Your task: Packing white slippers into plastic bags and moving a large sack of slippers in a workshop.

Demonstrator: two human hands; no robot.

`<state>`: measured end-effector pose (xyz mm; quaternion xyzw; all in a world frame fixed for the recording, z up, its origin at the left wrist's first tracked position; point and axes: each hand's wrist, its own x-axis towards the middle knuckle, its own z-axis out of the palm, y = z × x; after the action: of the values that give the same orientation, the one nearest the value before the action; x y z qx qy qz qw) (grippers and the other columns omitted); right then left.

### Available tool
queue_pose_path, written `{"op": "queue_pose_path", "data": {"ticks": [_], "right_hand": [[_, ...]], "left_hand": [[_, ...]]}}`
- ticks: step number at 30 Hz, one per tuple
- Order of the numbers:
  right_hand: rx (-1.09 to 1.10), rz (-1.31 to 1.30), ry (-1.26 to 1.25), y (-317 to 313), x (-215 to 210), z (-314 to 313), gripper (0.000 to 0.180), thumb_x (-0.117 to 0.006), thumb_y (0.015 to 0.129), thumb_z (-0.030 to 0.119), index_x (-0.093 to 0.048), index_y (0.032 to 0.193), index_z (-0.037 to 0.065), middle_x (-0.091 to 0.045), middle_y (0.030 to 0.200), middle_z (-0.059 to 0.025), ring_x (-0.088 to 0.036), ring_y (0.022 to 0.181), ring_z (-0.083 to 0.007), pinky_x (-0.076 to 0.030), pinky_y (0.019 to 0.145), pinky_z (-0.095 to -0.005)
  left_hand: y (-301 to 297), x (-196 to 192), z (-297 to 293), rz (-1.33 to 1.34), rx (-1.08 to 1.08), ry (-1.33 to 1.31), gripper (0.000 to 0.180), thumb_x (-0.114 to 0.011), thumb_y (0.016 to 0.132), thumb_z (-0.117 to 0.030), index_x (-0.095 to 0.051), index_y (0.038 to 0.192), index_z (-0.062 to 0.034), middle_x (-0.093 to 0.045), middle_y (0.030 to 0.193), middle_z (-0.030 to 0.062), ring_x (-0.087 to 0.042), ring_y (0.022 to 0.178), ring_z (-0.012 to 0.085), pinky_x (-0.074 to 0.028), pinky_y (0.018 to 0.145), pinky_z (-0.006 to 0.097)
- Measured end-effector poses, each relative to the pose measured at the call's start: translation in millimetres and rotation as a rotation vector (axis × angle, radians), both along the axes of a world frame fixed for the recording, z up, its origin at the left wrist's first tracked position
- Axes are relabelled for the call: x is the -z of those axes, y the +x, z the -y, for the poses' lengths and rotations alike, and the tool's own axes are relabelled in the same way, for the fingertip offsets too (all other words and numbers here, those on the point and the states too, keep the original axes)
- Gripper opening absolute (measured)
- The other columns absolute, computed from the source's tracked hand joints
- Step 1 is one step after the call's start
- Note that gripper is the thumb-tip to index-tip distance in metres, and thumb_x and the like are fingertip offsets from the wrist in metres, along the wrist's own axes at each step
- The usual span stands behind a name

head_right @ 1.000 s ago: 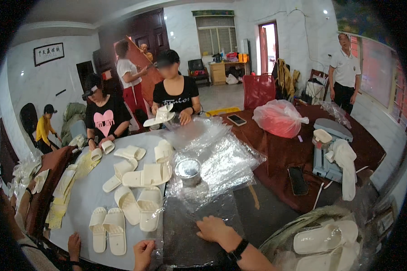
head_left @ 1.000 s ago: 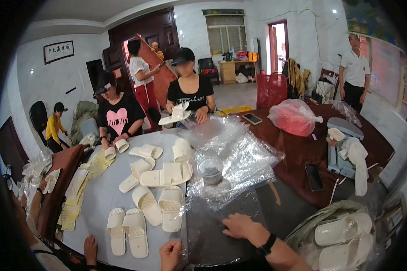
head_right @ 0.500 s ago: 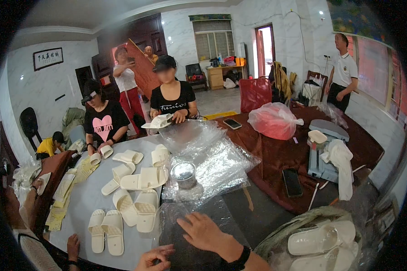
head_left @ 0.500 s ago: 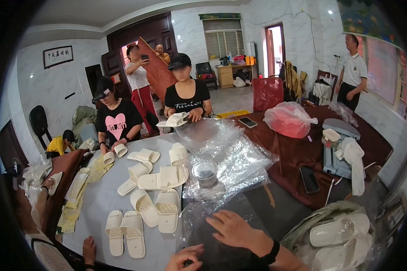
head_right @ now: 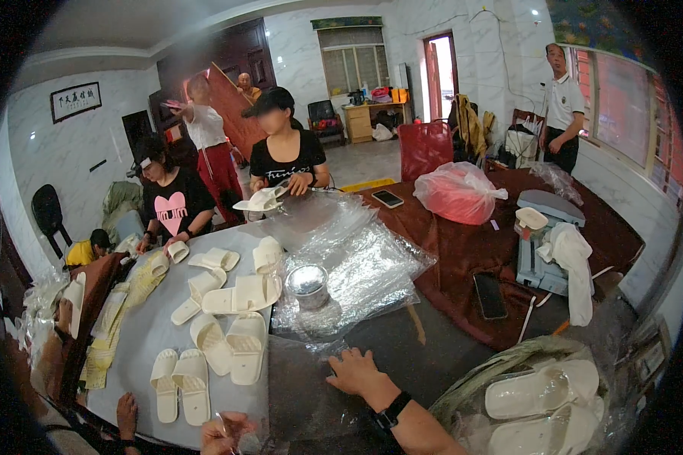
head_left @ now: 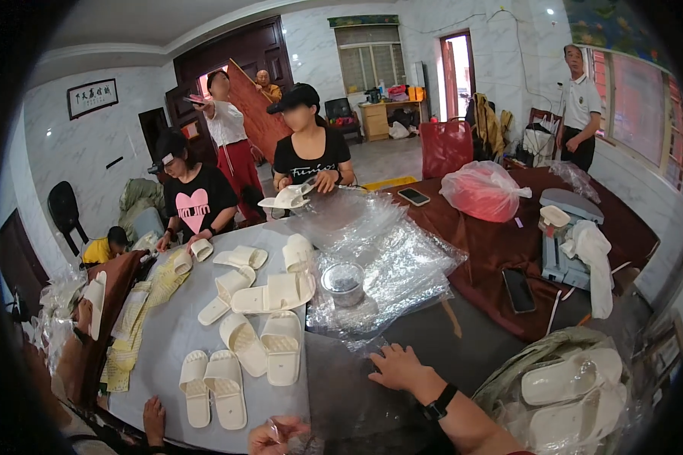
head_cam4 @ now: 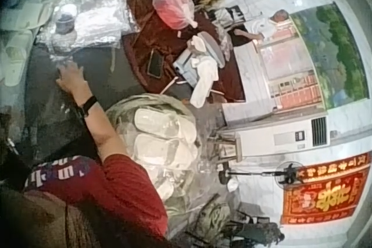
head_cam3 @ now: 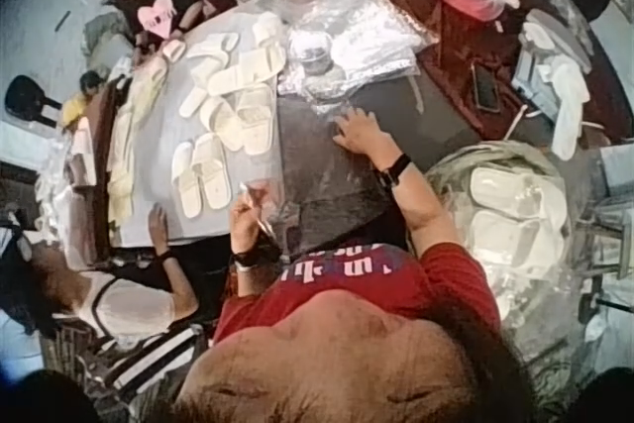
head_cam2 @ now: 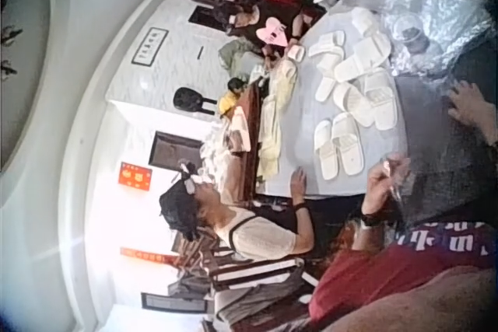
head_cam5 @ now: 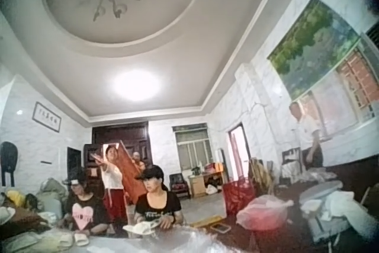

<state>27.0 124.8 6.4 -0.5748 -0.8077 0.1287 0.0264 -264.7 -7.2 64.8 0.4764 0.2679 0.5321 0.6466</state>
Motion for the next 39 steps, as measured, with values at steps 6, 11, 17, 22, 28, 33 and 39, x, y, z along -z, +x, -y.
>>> {"op": "queue_pose_path", "data": {"ticks": [6,11,17,22,28,33,39], "right_hand": [[0.100,0.045,0.028,-3,5,4,0.064,-0.059,0.079,0.050,-0.045,0.128,0.010,-0.038,0.132,-0.0200,-0.033,0.124,-0.0363,-0.033,0.094,-0.0573],[0.177,0.048,0.074,1,8,1,0.074,-0.064,0.073,0.053,-0.042,0.129,0.010,-0.043,0.126,-0.0216,-0.037,0.122,-0.0355,-0.036,0.092,-0.0538],[0.149,-0.034,0.214,1,11,0,0.062,-0.066,0.073,0.047,-0.048,0.115,0.005,-0.060,0.103,-0.0171,-0.057,0.101,-0.0320,-0.046,0.076,-0.0449],[0.112,-0.092,0.143,10,29,-4,0.018,-0.057,0.080,0.025,-0.055,0.087,0.008,-0.063,0.070,-0.0142,-0.062,0.071,-0.0345,-0.048,0.066,-0.0437],[0.173,-0.389,0.630,26,-60,1,0.009,-0.058,0.079,0.012,-0.057,0.085,0.006,-0.061,0.077,-0.0172,-0.060,0.074,-0.0365,-0.048,0.062,-0.0443],[0.197,-0.651,1.113,37,-116,17,0.010,-0.058,0.080,0.004,-0.053,0.087,0.001,-0.062,0.086,-0.0170,-0.060,0.082,-0.0370,-0.049,0.071,-0.0396],[0.182,-0.692,1.180,57,-78,26,0.021,-0.054,0.080,-0.004,-0.051,0.101,0.000,-0.060,0.099,-0.0172,-0.056,0.102,-0.0369,-0.045,0.086,-0.0417]], "left_hand": [[-27,17,-14,-0.189,-0.392,-0.149,0.018,-0.059,0.086,-0.013,-0.053,0.102,-0.0056,-0.058,0.109,0.0143,-0.058,0.095,0.0204,-0.047,0.085,0.034],[-23,13,-22,-0.245,-0.427,-0.192,0.037,-0.058,0.087,-0.009,-0.046,0.122,-0.0045,-0.058,0.111,0.0129,-0.058,0.092,0.0182,-0.047,0.082,0.031],[-24,39,-42,-0.407,-0.304,-0.072,0.045,-0.057,0.088,-0.008,-0.039,0.130,-0.0028,-0.059,0.100,0.0066,-0.056,0.082,0.0122,-0.047,0.074,0.025],[-18,37,-41,-0.411,-0.262,-0.039,0.035,-0.056,0.089,-0.010,-0.046,0.122,-0.0014,-0.057,0.088,0.0014,-0.054,0.075,0.0089,-0.045,0.067,0.022],[-16,10,-49,-0.416,-0.538,0.134,0.009,-0.062,0.085,-0.006,-0.060,0.089,0.0021,-0.060,0.081,0.0073,-0.057,0.072,0.0140,-0.046,0.068,0.027],[-11,-14,-61,-0.715,-0.806,0.564,0.009,-0.061,0.080,-0.001,-0.064,0.089,0.0014,-0.052,0.073,0.0033,-0.048,0.067,0.0107,-0.039,0.060,0.025],[10,-3,-57,-0.420,-0.743,0.068,0.014,-0.054,0.086,-0.001,-0.064,0.095,0.0013,-0.059,0.082,0.0056,-0.052,0.069,0.0106,-0.041,0.062,0.024]]}}
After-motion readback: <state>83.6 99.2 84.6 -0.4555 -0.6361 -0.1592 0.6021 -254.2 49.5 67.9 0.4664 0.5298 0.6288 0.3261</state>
